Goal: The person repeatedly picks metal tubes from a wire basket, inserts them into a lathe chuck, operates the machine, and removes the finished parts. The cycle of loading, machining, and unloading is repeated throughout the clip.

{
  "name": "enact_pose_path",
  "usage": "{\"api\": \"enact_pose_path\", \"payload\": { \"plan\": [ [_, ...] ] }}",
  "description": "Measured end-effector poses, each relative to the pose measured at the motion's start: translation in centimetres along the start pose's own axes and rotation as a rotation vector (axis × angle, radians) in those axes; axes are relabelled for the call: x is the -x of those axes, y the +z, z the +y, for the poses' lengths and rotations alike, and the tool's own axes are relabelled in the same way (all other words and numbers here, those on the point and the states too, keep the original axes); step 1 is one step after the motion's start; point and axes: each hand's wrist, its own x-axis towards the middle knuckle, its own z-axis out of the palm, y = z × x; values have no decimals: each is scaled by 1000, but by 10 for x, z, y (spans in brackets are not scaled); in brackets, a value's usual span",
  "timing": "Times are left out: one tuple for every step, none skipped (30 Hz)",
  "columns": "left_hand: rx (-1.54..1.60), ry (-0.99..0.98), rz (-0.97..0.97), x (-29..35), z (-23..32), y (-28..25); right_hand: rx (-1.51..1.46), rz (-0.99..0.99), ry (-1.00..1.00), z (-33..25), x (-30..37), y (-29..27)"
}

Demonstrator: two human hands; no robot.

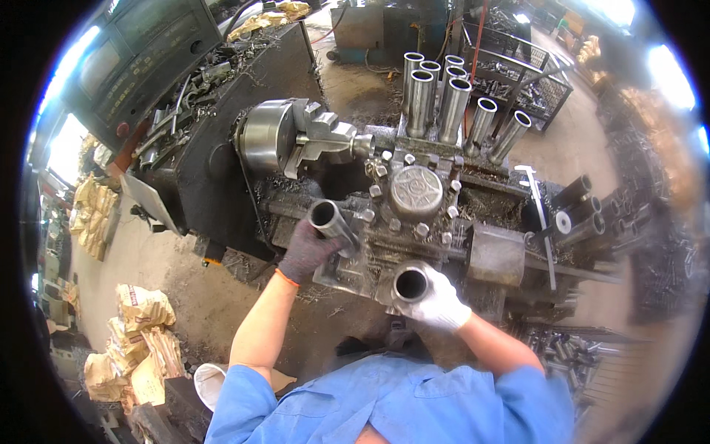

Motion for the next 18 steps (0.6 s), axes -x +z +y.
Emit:
{"api": "enact_pose_path", "payload": {
  "plan": [
    [-45,17,-84,-4,-5,3,203,-42,-121,-13,-1,-12],
    [-105,70,-164,-8,-9,4,473,-142,-151,-30,-1,-25],
    [-198,163,-176,-10,-12,5,578,-206,-32,-51,1,-43],
    [-265,189,-195,-12,-14,5,732,-302,113,-73,1,-64],
    [-316,123,-203,-13,-15,4,728,-261,61,-95,0,-84],
    [-340,101,-232,-14,-15,2,791,-209,64,-117,-7,-98],
    [-319,119,-259,-16,-14,0,638,-39,-78,-135,-18,-105],
    [-304,113,-285,-17,-13,-1,536,130,-179,-151,-33,-106],
    [-284,69,-315,-19,-12,-3,663,163,-210,-162,-62,-103],
    [-307,95,-321,-20,-11,-5,834,167,-352,-169,-98,-97],
    [-332,86,-333,-20,-9,-8,855,114,-234,-173,-138,-89],
    [-360,77,-341,-20,-7,-12,895,17,-268,-173,-180,-80],
    [-408,152,-314,-17,-6,-18,1035,-139,48,-170,-221,-72],
    [-403,130,-287,-14,-4,-26,1175,-296,305,-165,-254,-64],
    [-401,136,-255,-8,-3,-36,1056,-551,349,-155,-277,-56],
    [-417,164,-209,-4,-3,-47,1095,-630,408,-143,-287,-50],
    [-306,216,-156,5,-3,-63,1035,-686,317,-133,-301,-46],
    [-303,136,-141,12,-4,-79,1073,-658,208,-124,-304,-47]
  ]
}}
